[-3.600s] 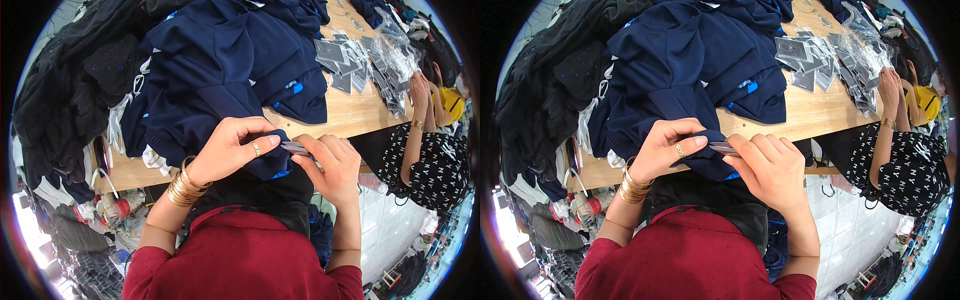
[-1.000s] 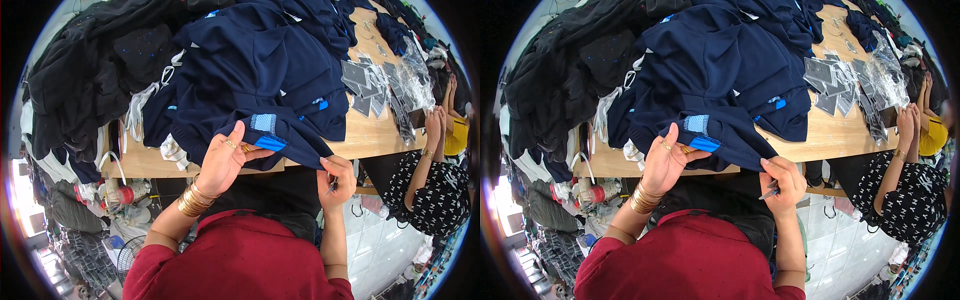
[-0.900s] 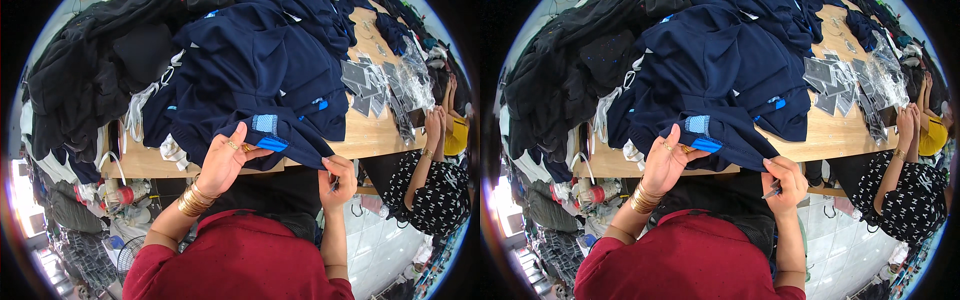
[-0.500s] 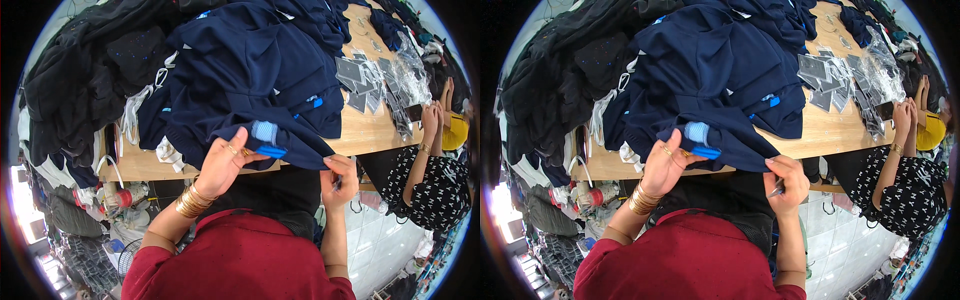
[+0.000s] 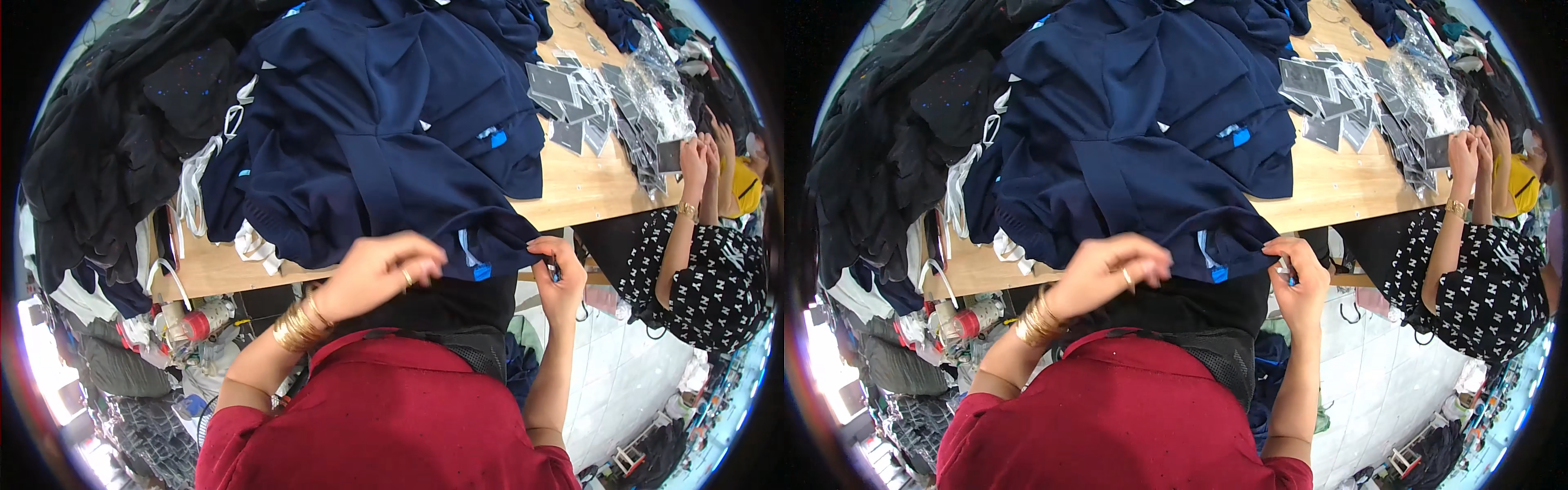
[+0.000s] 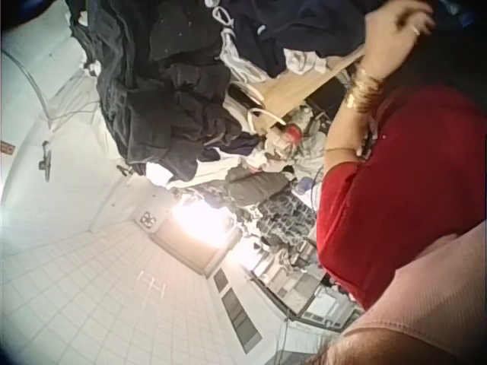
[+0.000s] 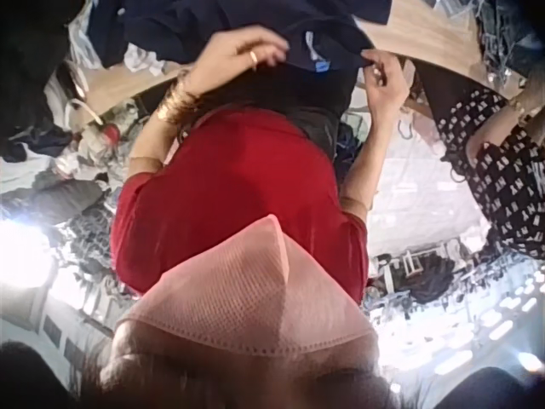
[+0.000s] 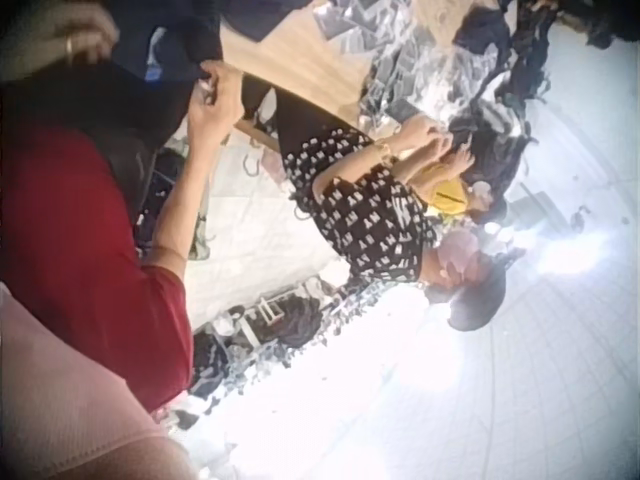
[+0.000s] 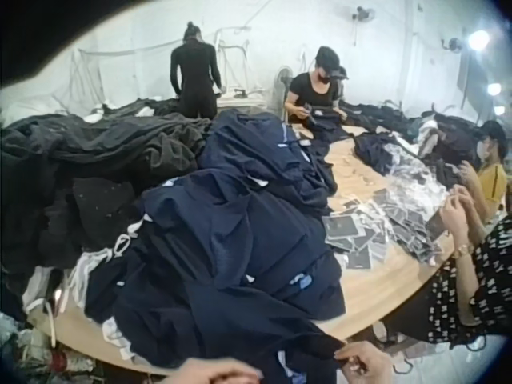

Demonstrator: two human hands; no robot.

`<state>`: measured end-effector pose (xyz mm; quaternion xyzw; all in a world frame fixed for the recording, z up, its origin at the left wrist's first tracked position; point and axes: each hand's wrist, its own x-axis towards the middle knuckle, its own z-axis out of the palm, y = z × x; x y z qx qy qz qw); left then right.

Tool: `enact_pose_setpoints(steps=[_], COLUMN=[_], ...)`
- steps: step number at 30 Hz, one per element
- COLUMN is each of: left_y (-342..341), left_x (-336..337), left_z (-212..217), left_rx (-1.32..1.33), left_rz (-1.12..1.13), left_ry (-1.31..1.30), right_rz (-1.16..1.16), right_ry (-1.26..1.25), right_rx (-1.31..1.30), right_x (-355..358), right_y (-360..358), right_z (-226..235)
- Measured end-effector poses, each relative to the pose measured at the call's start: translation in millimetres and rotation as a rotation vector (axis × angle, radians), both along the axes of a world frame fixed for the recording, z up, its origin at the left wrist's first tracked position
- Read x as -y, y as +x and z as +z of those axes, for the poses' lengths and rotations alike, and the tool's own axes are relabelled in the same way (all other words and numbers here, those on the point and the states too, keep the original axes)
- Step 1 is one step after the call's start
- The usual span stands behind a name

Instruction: The person trims loose threads from garments on a table using snips.

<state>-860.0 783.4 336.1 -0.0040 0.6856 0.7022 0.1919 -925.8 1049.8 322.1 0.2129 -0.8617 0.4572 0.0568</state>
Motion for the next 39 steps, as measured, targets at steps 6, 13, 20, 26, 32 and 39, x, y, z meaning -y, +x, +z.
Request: enact_pose_setpoints(steps=[6,13,20,26,32,39], left_y=[-10,-12,-36,-108,-140,-104], left_x=[14,41,70,46,10,46], left_z=[-33,-5,4,32,3,3], left_rx=[-0.583,-0.587,-0.632,-0.725,-0.752,-0.703], left_rz=[0.115,0.429,0.556,0.372,0.206,0.235], left_ry=[-0.766,-0.668,-0.653,-0.448,-0.738,-1.139], right_rz=[-0.078,-0.161,0.038,-0.056,0.002,0.186], right_ry=[0.080,-0.029,0.398,0.551,-0.138,-0.086], right_rx=[0.080,0.418,0.797,0.398,0.173,-0.119], right_x=[-13,-101,-109,-85,25,107], right_y=[2,18,48,18,-50,-123], right_z=[9,31,9,7,21,-11])
